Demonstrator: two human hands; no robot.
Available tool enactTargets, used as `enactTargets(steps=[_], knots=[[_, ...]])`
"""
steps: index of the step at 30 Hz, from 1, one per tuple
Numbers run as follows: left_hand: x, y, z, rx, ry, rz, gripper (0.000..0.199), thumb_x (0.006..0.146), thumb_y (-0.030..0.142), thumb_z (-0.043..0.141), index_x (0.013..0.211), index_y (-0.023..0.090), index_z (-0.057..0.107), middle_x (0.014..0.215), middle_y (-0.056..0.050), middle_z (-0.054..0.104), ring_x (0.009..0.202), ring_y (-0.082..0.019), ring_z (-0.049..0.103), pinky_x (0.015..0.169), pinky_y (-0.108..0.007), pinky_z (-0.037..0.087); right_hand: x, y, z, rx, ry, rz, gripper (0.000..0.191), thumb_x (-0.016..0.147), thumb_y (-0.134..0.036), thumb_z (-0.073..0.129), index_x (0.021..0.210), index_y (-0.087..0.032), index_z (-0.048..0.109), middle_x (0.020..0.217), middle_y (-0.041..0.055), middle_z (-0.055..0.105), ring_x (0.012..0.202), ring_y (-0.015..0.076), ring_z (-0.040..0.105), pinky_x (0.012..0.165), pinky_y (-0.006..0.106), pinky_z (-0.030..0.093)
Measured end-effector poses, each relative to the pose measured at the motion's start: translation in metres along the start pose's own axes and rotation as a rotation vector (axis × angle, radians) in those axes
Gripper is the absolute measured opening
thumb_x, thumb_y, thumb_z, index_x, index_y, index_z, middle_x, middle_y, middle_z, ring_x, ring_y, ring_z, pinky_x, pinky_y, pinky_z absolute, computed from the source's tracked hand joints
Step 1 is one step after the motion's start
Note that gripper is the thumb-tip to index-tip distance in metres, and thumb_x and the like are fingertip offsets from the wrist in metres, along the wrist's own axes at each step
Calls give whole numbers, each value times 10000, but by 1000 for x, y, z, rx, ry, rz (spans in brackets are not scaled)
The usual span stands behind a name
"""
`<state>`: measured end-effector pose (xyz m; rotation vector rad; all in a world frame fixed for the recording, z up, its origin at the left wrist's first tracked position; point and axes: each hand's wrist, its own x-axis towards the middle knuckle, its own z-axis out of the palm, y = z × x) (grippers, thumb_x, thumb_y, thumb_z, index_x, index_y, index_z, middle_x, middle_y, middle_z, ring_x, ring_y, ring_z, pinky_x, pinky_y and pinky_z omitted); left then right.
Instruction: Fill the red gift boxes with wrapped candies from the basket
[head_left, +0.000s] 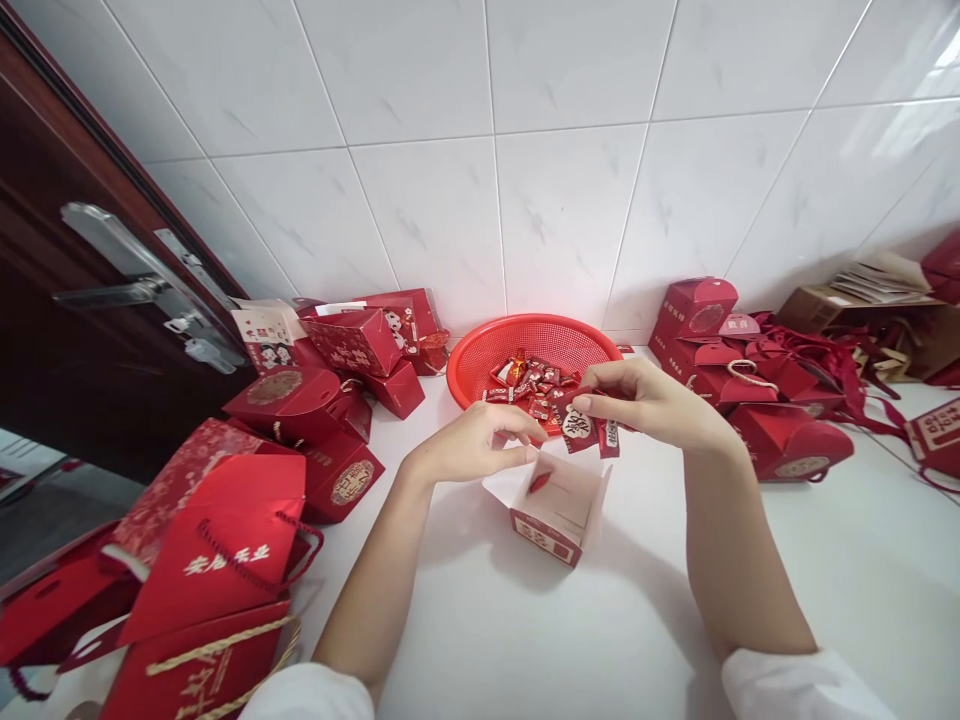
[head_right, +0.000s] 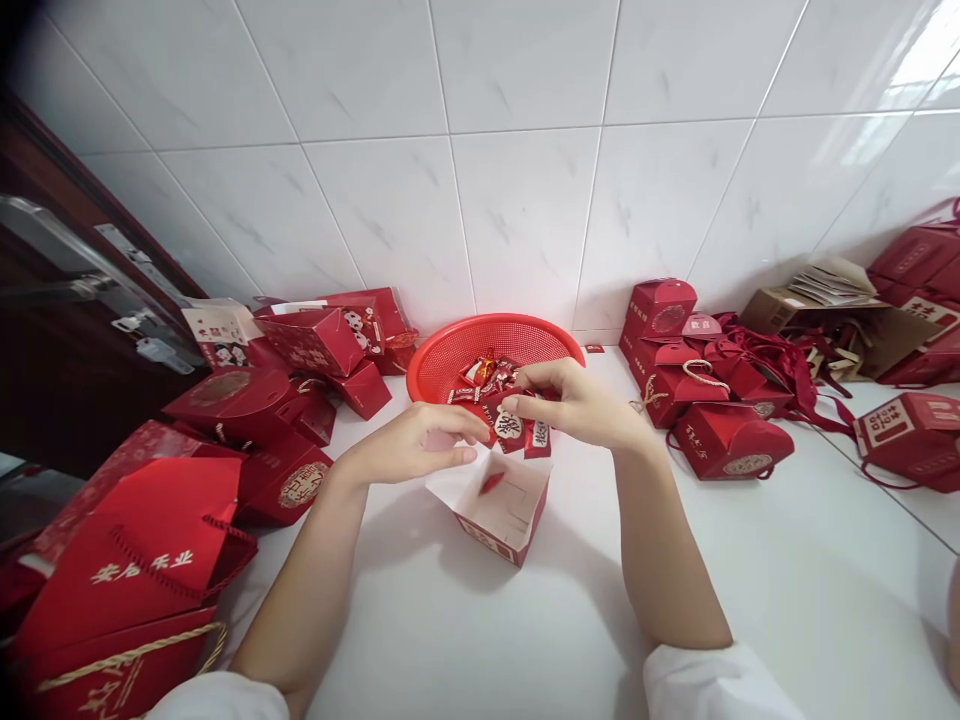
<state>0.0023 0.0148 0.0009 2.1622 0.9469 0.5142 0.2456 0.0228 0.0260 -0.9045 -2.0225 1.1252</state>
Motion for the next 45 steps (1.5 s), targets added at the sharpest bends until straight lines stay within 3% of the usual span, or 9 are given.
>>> enactTargets(steps=[4,7,10,14,20,28,32,39,45], knots=[[-4,4,-5,72,21,-17,246,884,313,605,1039,186,747,1051,-62,736,953,-193,661,823,-274,508,2,3,4,-71,-101,2,323,883,-455,628,786,-152,681,673,9,603,588,111,482,520,242,360],[-9,7,-8,171,-66,-65,286,878,396,626,1050,201,744,1030,-57,712,906,-193,648,804,-286,493,5,6,8,-147,-228,7,322,890,-444,620,799,-143,691,690,15,629,606,118,506,545,249,378],[-14,7,-8,240,-148,-127,390,843,456,665,1145,215,713,1112,-65,683,990,-224,636,819,-300,484,7,8,13,-252,-316,17,304,891,-421,616,801,-144,703,676,8,628,584,111,488,537,248,359],[-17,5,-7,250,-190,-181,503,816,469,690,1247,211,651,1203,-79,654,1048,-238,616,847,-316,483,7,6,17,-281,-230,26,321,906,-444,589,811,-153,685,675,-1,607,592,110,479,546,247,350],[-18,8,-9,225,-199,-168,426,851,437,649,1209,206,647,1180,-68,669,1032,-225,616,817,-297,482,8,4,29,-311,-204,26,410,917,-518,549,714,-165,599,593,-33,494,534,88,392,507,239,297],[-18,11,-9,173,-224,-153,472,854,408,646,1284,217,616,1269,-78,648,1056,-221,610,855,-302,481,12,8,40,-444,-283,136,157,887,-234,545,765,-170,621,637,-15,574,568,108,466,531,243,321],[-19,12,-8,172,-243,-141,460,852,393,634,1277,216,618,1230,-71,660,1043,-218,611,846,-299,478,11,7,42,-435,-350,168,159,882,-287,587,821,-172,679,732,21,668,629,133,540,564,251,360],[-20,14,-5,218,-236,-264,467,826,440,631,1218,186,626,1129,-77,669,996,-225,626,790,-292,482,12,7,43,-306,-94,48,173,884,-241,540,754,-169,628,732,4,632,654,120,520,585,240,373],[-16,16,0,276,-298,-293,442,807,463,655,1141,174,652,1021,-70,664,932,-222,624,747,-285,461,14,6,49,-285,-162,26,155,827,-95,510,750,-171,621,709,-13,631,629,106,513,584,224,368]])
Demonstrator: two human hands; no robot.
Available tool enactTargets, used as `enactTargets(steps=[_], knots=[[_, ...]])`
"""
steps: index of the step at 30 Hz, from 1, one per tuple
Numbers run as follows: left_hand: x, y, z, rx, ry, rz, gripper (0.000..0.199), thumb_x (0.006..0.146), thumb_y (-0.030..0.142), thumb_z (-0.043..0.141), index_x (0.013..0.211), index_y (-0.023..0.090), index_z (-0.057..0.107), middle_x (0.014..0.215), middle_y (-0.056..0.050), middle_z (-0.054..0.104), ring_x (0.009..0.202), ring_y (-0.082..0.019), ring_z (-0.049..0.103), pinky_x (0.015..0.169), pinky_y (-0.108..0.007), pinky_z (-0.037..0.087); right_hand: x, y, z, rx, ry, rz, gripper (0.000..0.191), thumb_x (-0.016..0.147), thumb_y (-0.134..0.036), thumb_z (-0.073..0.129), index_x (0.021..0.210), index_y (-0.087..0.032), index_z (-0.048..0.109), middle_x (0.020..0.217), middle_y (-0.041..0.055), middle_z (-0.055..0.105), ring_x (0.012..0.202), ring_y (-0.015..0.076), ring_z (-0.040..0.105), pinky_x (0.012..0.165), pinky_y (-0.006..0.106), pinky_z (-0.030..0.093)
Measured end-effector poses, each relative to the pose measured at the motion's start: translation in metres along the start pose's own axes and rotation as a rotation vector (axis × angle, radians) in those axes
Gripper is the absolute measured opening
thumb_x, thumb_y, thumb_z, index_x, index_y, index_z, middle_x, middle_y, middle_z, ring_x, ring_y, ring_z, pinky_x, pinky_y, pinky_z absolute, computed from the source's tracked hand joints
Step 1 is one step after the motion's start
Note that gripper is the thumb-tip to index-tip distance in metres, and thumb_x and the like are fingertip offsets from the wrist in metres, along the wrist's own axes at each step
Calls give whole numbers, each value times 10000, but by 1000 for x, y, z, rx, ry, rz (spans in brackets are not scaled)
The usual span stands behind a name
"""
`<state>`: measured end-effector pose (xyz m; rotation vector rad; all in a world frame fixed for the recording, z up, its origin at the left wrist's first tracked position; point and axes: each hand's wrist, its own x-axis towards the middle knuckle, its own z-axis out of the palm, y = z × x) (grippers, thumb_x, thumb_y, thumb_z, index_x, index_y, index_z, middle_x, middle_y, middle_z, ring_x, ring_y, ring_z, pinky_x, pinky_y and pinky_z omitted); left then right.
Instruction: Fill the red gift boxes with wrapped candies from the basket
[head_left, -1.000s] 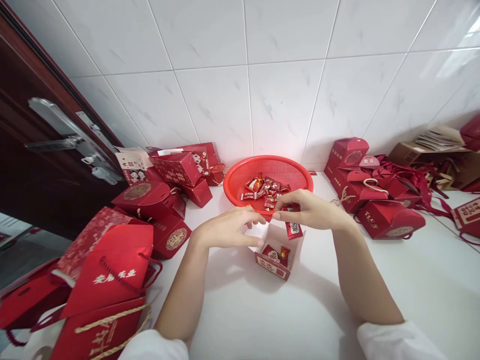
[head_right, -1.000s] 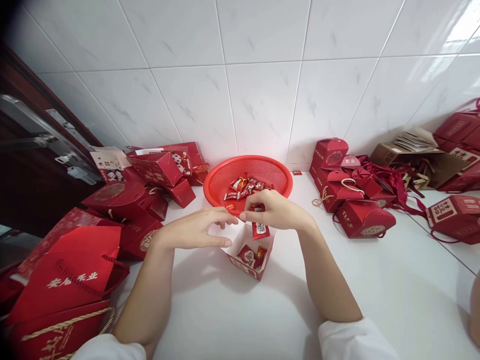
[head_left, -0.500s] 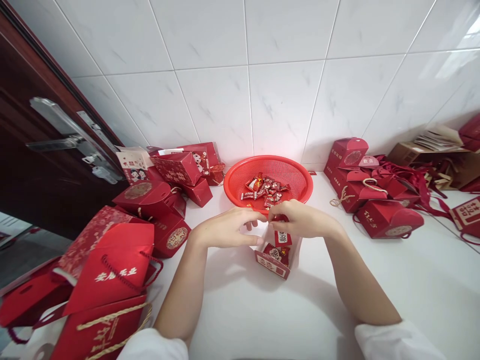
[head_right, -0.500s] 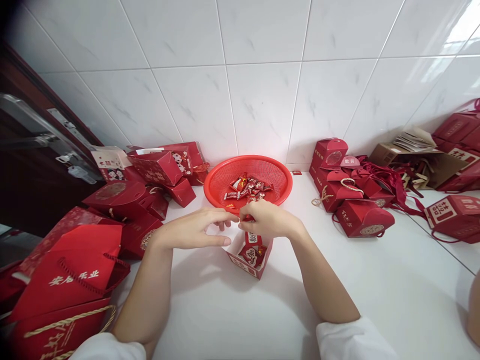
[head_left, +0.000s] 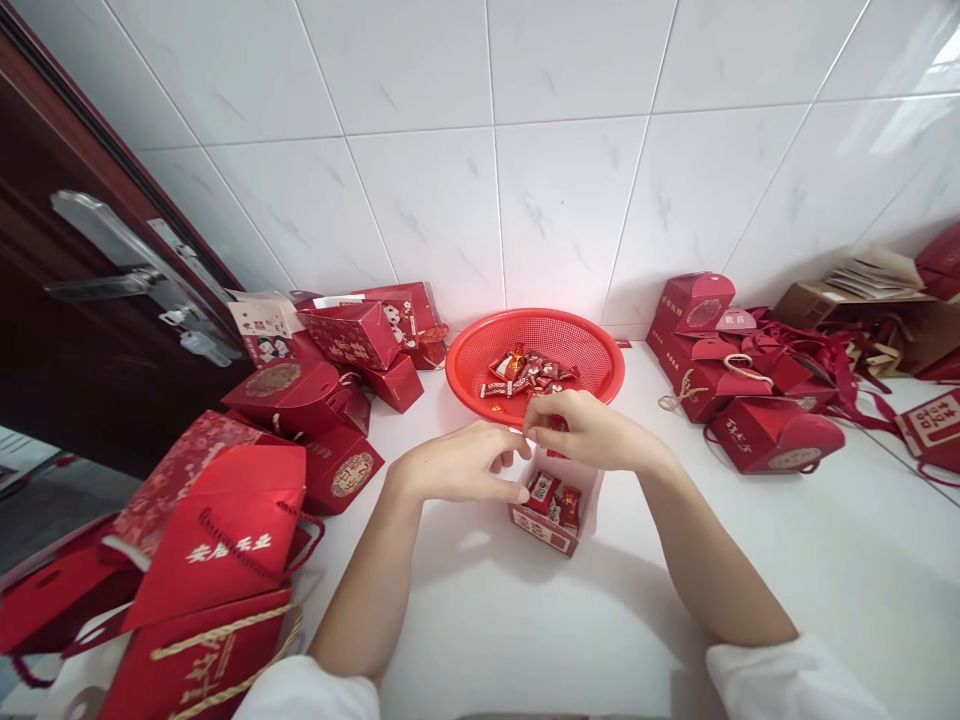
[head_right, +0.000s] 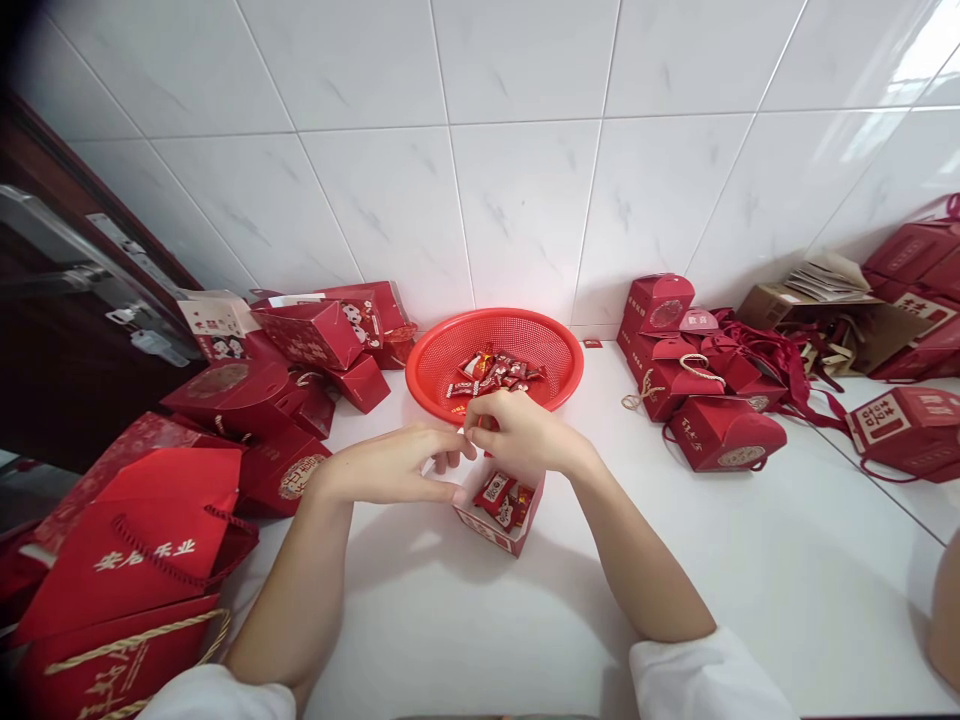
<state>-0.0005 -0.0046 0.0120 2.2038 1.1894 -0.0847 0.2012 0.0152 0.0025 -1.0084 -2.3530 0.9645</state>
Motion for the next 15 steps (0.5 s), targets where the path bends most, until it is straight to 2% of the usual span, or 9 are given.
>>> enactTargets(steps=[5,12,15], knots=[[-1,0,-1,11,-24,-6,530,742,513,704,1149,179,644,984,-56,663,884,-223,623,728,-284,458,2,0,4,-18,-46,1,181,803,-37,504,776,-166,628,737,-6,658,642,108,545,600,218,381],[-3,2,-2,30,-30,0,517,755,496,700,1168,190,636,994,-50,661,879,-215,627,723,-273,460,-2,-2,-2,-15,-7,-26,128,846,-103,536,830,-173,643,799,12,686,703,129,586,632,229,413],[-3,1,-2,16,-30,3,527,736,490,713,1161,189,631,991,-47,661,872,-213,626,712,-268,459,-5,-1,-7,-8,-67,-45,112,848,-118,547,833,-166,647,809,20,691,704,133,593,636,233,423]])
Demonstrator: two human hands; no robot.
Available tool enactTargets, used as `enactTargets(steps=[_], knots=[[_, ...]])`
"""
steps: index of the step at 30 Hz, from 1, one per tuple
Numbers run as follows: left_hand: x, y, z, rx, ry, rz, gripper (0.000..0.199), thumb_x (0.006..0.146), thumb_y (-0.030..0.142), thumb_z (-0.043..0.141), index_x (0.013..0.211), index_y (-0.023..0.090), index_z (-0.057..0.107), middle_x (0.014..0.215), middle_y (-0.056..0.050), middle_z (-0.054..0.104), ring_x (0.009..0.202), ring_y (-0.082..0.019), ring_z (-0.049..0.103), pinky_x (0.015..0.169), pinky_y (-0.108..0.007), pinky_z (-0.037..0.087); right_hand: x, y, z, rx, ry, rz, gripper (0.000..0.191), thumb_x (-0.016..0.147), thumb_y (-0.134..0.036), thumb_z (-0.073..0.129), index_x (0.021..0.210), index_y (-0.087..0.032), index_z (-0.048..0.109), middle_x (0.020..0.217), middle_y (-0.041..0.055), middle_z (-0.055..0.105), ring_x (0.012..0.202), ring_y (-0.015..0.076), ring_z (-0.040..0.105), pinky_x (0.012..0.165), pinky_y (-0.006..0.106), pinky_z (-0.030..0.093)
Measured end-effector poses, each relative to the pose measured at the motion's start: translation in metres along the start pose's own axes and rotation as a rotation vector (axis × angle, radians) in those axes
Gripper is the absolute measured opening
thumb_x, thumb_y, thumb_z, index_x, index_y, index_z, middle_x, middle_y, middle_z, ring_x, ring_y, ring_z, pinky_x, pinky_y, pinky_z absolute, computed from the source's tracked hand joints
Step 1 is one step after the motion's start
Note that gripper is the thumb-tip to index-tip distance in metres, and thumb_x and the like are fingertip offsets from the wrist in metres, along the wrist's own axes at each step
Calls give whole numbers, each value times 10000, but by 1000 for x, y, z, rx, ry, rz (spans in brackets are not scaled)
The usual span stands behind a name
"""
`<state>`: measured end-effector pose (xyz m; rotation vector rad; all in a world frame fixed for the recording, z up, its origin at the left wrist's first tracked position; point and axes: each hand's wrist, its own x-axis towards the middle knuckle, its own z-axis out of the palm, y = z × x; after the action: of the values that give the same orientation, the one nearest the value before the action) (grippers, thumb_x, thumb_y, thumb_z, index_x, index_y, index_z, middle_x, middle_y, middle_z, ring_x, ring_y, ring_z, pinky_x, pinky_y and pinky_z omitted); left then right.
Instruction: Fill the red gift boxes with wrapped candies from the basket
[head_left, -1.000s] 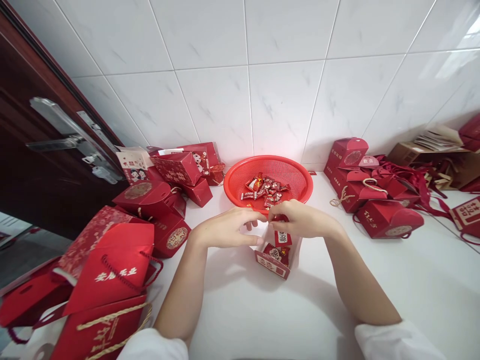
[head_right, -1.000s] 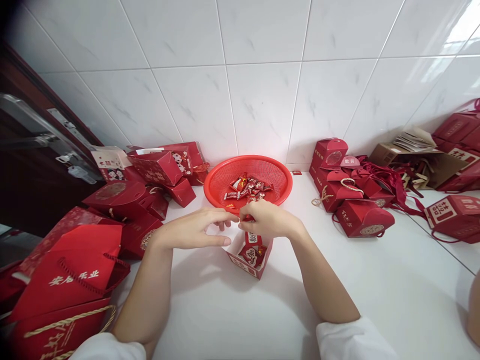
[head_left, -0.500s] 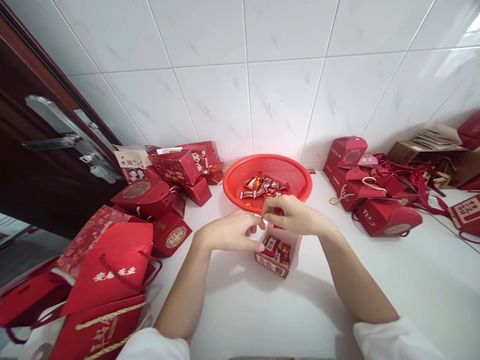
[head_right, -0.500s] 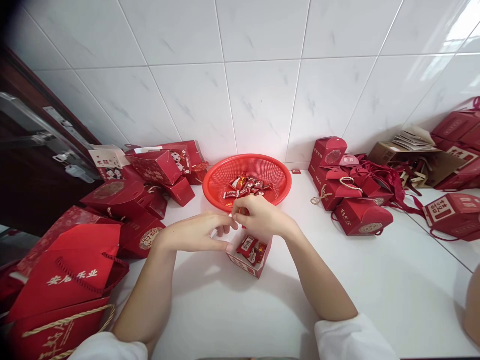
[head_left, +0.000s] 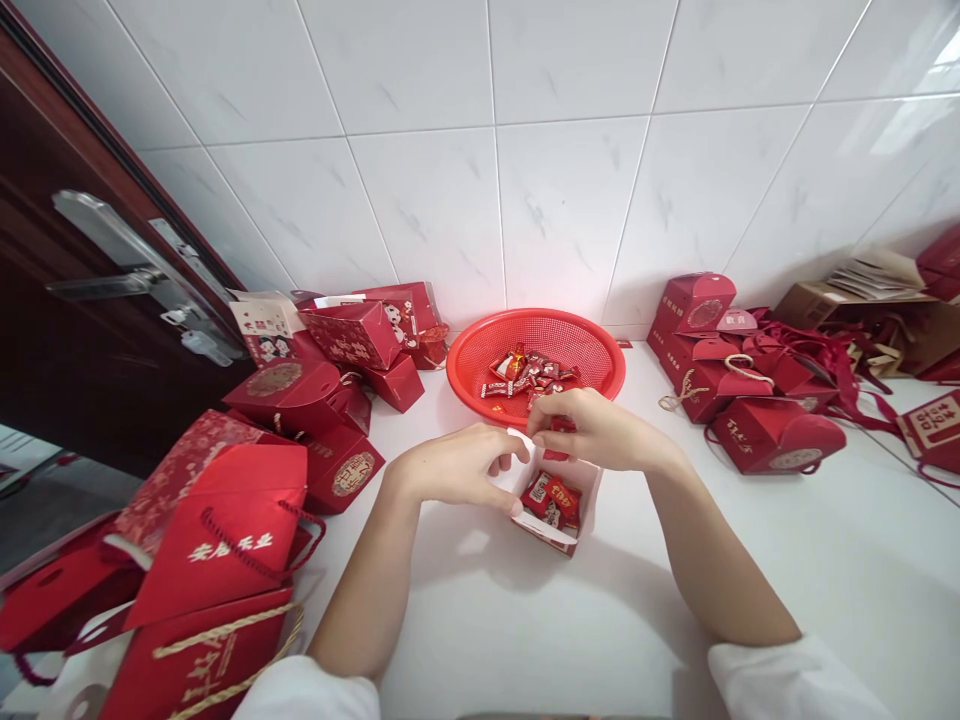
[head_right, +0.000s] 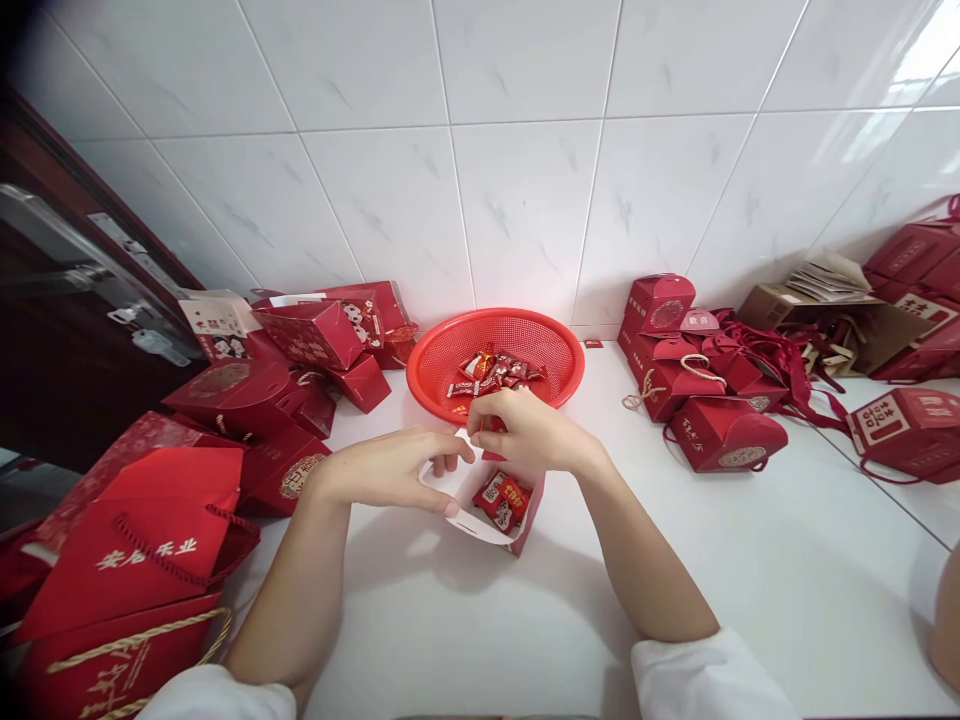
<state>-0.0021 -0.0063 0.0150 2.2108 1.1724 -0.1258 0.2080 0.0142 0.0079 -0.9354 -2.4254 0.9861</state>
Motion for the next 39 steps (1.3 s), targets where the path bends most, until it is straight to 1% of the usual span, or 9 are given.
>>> enactTargets(steps=[3,5,12,17,20,23,30,35,39], knots=[[0,-1,0,-2,-4,4,524,728,500,716,1139,184,635,993,-50,662,879,-216,622,713,-270,456,-4,1,-4,5,-180,-10,129,883,-184,545,890,-165,673,830,34,705,700,145,608,628,244,433],[0,-1,0,-1,-9,2,535,729,514,712,1146,186,634,999,-51,663,887,-218,621,721,-272,456,-7,1,-6,-29,-225,7,161,906,-236,542,937,-168,685,847,41,711,700,152,608,623,253,431],[-2,-1,0,-19,-12,-12,582,734,481,733,1216,177,615,1040,-61,664,956,-226,618,775,-274,459,-25,2,-27,-152,-31,59,279,949,-394,508,1013,-188,685,881,60,708,782,188,621,684,292,449],[-13,-13,-7,-35,102,17,563,759,502,711,1219,193,613,1118,-66,658,1009,-224,605,825,-284,459,-41,8,-42,-236,9,289,321,931,-456,516,999,-186,677,898,80,695,759,200,642,622,295,476],[-17,-15,-10,-11,160,31,486,793,509,663,1177,212,630,1088,-52,669,968,-215,611,801,-286,459,-41,13,-42,-264,-34,487,292,867,-414,610,1011,-166,662,946,103,685,625,162,631,498,270,471],[-15,-12,-8,-2,157,-11,445,822,509,619,1155,214,629,1062,-48,669,947,-215,617,777,-288,460,-35,16,-37,-252,-101,585,336,787,-358,710,1044,-151,647,990,121,677,512,125,599,436,268,479],[-7,-3,1,12,67,-31,470,766,491,685,1134,208,608,1148,-68,627,1053,-253,573,793,-298,450,-30,18,-33,-182,-181,554,393,755,-350,744,1073,-139,650,1035,131,655,554,120,608,449,264,540],[-8,3,3,22,74,74,417,793,444,680,1139,223,613,1081,-44,610,986,-230,580,782,-293,442,-32,17,-32,-163,-193,552,568,663,-360,822,1147,-129,634,1017,132,653,617,155,631,438,261,535],[-4,10,6,31,74,189,304,828,397,656,1072,216,663,1029,-52,613,948,-225,587,798,-300,445,-41,17,-32,-99,-212,493,636,716,-388,782,1270,-145,587,1081,149,655,730,181,660,459,239,554]])
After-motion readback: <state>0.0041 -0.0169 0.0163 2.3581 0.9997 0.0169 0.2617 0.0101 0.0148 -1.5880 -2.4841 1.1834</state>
